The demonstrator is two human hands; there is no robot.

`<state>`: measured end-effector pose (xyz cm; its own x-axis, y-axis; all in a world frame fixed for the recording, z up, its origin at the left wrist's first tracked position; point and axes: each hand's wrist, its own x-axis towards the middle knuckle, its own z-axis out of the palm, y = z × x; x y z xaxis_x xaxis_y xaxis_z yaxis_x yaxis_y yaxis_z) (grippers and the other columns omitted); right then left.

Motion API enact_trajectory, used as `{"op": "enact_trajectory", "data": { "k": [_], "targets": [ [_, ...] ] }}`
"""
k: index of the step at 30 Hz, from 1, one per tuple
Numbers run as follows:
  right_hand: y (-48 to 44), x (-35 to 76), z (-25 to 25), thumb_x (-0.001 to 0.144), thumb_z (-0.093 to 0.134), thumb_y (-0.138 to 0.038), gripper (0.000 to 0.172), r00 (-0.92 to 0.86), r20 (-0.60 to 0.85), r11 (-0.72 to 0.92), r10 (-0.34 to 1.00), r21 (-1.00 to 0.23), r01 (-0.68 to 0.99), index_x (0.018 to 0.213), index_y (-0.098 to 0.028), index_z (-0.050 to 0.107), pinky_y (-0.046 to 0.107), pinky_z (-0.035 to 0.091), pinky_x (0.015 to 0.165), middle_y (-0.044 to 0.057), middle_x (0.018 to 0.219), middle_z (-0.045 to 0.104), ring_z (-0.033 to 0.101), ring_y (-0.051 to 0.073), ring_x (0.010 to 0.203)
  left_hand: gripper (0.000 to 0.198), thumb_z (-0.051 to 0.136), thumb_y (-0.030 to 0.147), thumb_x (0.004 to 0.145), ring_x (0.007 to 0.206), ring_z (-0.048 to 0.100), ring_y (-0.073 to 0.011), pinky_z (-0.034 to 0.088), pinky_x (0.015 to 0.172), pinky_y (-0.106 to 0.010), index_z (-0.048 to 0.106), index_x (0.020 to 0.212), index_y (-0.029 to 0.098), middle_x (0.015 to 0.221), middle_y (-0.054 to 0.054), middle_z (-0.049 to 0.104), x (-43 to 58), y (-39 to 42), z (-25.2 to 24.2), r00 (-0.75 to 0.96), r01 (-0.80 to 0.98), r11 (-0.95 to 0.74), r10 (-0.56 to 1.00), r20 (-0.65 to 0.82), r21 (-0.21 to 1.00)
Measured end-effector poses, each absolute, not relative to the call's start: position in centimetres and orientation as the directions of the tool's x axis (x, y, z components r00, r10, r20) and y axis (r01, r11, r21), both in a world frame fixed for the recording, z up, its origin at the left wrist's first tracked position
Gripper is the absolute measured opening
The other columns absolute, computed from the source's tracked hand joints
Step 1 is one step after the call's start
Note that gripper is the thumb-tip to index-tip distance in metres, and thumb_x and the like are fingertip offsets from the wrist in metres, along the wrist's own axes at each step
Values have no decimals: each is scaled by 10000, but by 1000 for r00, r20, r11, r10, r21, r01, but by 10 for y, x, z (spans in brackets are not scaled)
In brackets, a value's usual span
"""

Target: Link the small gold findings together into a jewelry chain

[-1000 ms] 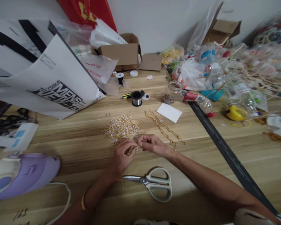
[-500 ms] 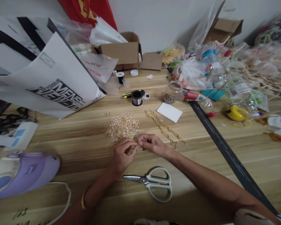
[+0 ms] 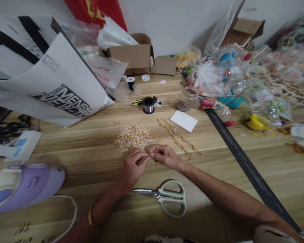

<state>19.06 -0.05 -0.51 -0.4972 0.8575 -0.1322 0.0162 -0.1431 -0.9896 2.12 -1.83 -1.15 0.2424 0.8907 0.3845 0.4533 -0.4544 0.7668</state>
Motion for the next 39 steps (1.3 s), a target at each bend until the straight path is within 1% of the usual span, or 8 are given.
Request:
{"op": "enact_trajectory", "data": {
  "k": [9,13,20,26,30,33,35,39],
  "targets": [
    [-2,189,-6,775,579,-413,277,-478,-143,-144,866,-989,35,731,-143,539,194,281,475,-40,589,442,358,66,505,95,580,121,743,685,575,-148,457,661,-263,602,666,171,700,-35,619,22,-18,-7,257,417,-433,900,353,799],
    [-2,190,-6,785,575,-394,259,-489,-146,-149,860,-988,32,744,-140,543,193,295,481,-40,593,442,366,68,516,92,579,136,741,698,576,-150,453,676,-262,581,654,166,691,-28,612,22,-17,-3,250,370,-356,928,277,858],
    [-1,191,-5,787,569,-391,258,-490,-155,-148,858,-988,53,746,-138,544,193,298,474,-41,587,442,376,67,508,94,586,205,754,652,549,-128,434,620,-227,567,681,149,675,-13,589,17,-16,-6,238,268,-140,968,75,953],
    [-1,191,-8,782,578,-376,250,-472,-148,-149,869,-988,37,756,-129,552,184,350,485,-33,608,472,413,61,510,101,579,215,782,650,531,-118,421,623,-221,573,710,144,675,-7,573,14,-15,-10,247,270,-105,968,37,957],
    [1,191,-9,764,599,-407,277,-437,-163,-167,885,-986,31,749,-133,560,172,357,447,-49,562,458,432,59,472,110,592,207,773,779,577,-146,451,720,-248,562,691,142,784,-43,609,14,-12,-10,240,186,-123,968,76,975],
    [2,191,-6,756,607,-417,290,-424,-166,-162,890,-986,46,744,-130,570,170,358,436,-48,547,470,441,59,461,122,603,205,761,886,599,-169,468,781,-269,559,666,142,879,-73,643,14,-11,-9,217,123,-77,975,48,989],
    [2,191,-5,750,613,-419,293,-419,-163,-156,893,-987,51,736,-129,574,171,360,434,-47,540,475,441,59,461,148,607,219,757,838,617,-161,485,739,-262,553,643,141,874,-76,656,15,-11,-7,211,116,-31,977,6,993],
    [2,190,-5,742,623,-399,273,-413,-167,-164,895,-985,43,720,-131,576,173,364,438,-50,533,478,436,57,455,167,612,267,755,606,618,-116,500,585,-241,535,677,140,822,-62,671,16,-12,-4,180,102,71,980,-89,992]
  ]
}}
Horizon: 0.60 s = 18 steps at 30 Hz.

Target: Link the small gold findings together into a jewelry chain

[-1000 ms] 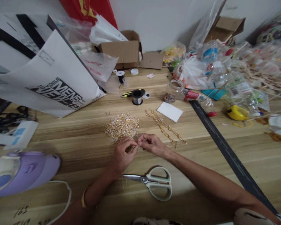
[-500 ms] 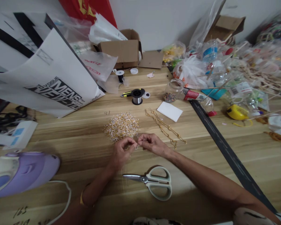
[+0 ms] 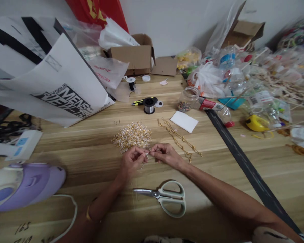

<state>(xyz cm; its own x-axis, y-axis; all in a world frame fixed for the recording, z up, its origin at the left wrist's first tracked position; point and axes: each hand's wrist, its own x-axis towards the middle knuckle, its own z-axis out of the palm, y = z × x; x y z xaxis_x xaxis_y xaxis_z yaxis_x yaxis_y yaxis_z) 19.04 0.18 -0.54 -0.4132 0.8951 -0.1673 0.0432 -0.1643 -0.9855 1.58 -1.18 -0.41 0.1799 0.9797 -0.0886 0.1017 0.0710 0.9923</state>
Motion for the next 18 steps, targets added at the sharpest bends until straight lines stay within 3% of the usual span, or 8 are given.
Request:
{"op": "enact_trajectory", "data": {
  "k": [7,18],
  "targets": [
    [2,191,-11,750,612,-354,229,-400,-161,-151,902,-987,58,706,-135,561,174,352,438,-56,504,475,436,58,436,202,578,337,792,664,683,-170,541,589,-269,478,772,163,736,-40,691,15,-14,-12,168,66,94,980,-104,993],
    [1,192,-11,730,579,-261,133,-447,-164,-155,879,-986,55,710,-137,535,158,290,415,-76,490,415,343,41,422,263,576,393,780,629,692,-177,527,513,-239,423,763,180,700,-27,695,15,-11,-14,146,89,153,975,-165,984]
  ]
}}
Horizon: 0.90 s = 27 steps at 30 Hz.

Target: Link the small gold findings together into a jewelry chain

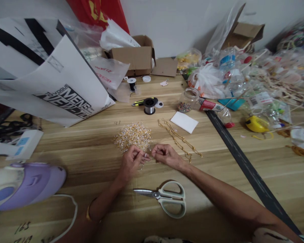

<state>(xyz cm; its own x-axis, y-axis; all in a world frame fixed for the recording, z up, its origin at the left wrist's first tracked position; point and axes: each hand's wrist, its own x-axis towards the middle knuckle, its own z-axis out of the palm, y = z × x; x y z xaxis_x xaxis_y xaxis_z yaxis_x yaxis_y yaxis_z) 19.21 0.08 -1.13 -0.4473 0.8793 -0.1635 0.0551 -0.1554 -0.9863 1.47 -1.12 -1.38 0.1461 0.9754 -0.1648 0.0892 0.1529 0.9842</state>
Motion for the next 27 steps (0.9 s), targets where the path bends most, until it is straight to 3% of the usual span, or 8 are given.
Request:
{"op": "enact_trajectory", "data": {
  "k": [11,17,23,27],
  "targets": [
    [0,193,-14,721,601,-265,142,-459,-182,-181,870,-982,47,715,-147,524,152,305,411,-81,494,404,335,37,418,305,620,392,736,577,681,-170,540,514,-259,408,776,177,675,-27,692,16,-11,-4,71,11,183,980,-184,983],
    [-1,189,-12,763,589,-363,230,-386,-136,-130,912,-991,42,730,-141,538,167,366,425,-49,546,468,429,56,445,314,639,391,721,565,677,-164,542,521,-259,414,745,172,658,-25,691,15,-11,-4,96,2,186,978,-185,983],
    [-7,185,-7,797,563,-422,320,-326,-101,-96,940,-995,31,939,-135,555,168,344,389,-29,604,514,443,56,418,318,643,397,711,576,681,-174,545,520,-271,417,741,175,676,-24,690,14,-12,-5,98,8,182,978,-182,983],
    [-14,186,-1,815,554,-408,330,-254,-48,0,966,-983,184,1013,-144,562,172,250,349,-68,482,411,369,63,375,306,632,396,721,566,672,-163,545,528,-269,422,731,174,666,-21,685,14,-12,-5,86,18,175,981,-176,984]
  ]
}}
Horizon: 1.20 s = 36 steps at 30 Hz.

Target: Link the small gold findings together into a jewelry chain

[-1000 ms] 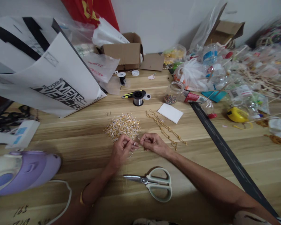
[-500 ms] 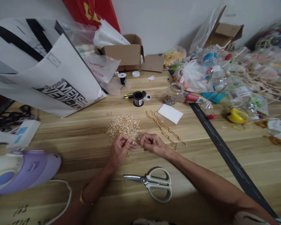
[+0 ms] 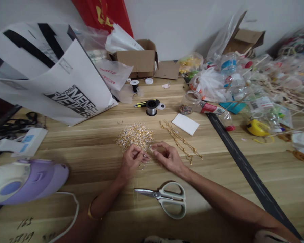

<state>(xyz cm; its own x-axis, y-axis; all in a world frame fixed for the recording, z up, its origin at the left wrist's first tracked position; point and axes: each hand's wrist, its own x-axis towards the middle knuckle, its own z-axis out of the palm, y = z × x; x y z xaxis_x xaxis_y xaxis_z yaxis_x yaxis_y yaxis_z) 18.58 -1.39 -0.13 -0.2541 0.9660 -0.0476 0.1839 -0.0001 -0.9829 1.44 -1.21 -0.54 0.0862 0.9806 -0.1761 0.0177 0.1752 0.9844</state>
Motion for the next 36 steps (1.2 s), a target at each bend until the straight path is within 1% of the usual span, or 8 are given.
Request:
{"op": "enact_trajectory", "data": {
  "k": [4,9,13,17,21,25,32,36],
  "targets": [
    [-20,186,5,811,570,-360,287,-250,56,144,967,-925,352,999,-143,563,190,238,366,-58,505,426,356,64,384,274,623,373,734,565,660,-154,538,536,-262,438,729,171,655,-16,669,13,-12,-8,60,62,142,988,-145,988],
    [-27,188,16,811,594,-357,269,-408,175,404,896,-701,588,989,-164,537,223,381,531,53,859,606,541,115,595,233,597,336,765,607,663,-158,544,573,-274,433,734,174,685,-16,662,11,-13,-12,81,48,77,993,-80,996],
    [-34,187,24,857,542,-366,280,-520,158,519,839,-514,683,1051,-169,504,242,404,592,83,955,586,591,167,754,197,577,316,773,572,644,-149,532,564,-267,442,731,179,631,8,625,13,-16,-10,111,101,63,991,-74,993],
    [-35,183,20,894,493,-327,200,-550,122,541,826,-446,714,1012,-166,502,236,373,570,71,926,577,585,161,745,159,568,272,768,542,597,-123,470,514,-213,463,690,182,578,31,558,16,-20,-6,124,219,-23,992,-5,975],
    [-29,183,9,907,471,-241,87,-509,93,485,856,-489,725,916,-168,516,231,350,581,48,859,568,561,130,675,136,546,271,787,558,604,-127,458,513,-213,473,713,184,609,24,567,17,-22,-5,159,208,-38,987,5,977],
    [-26,184,2,902,442,-172,71,-518,96,474,850,-569,672,881,-168,510,222,345,593,37,829,559,539,120,667,144,564,280,779,563,628,-136,477,531,-220,471,727,183,612,21,587,17,-22,-6,165,167,-13,986,-15,986],
    [-25,184,6,883,443,-189,92,-460,113,377,881,-754,537,810,-168,496,212,355,567,11,697,551,495,107,585,134,514,299,829,603,648,-144,507,560,-235,461,779,187,659,14,592,16,-21,-6,210,138,-6,977,-23,990],
    [-24,184,6,885,451,-272,124,-421,-8,197,907,-876,441,827,-171,496,182,333,485,-19,614,554,465,83,491,124,512,290,827,599,639,-142,491,542,-223,483,758,191,659,16,580,16,-21,-2,194,173,-28,981,-6,985]
  ]
}}
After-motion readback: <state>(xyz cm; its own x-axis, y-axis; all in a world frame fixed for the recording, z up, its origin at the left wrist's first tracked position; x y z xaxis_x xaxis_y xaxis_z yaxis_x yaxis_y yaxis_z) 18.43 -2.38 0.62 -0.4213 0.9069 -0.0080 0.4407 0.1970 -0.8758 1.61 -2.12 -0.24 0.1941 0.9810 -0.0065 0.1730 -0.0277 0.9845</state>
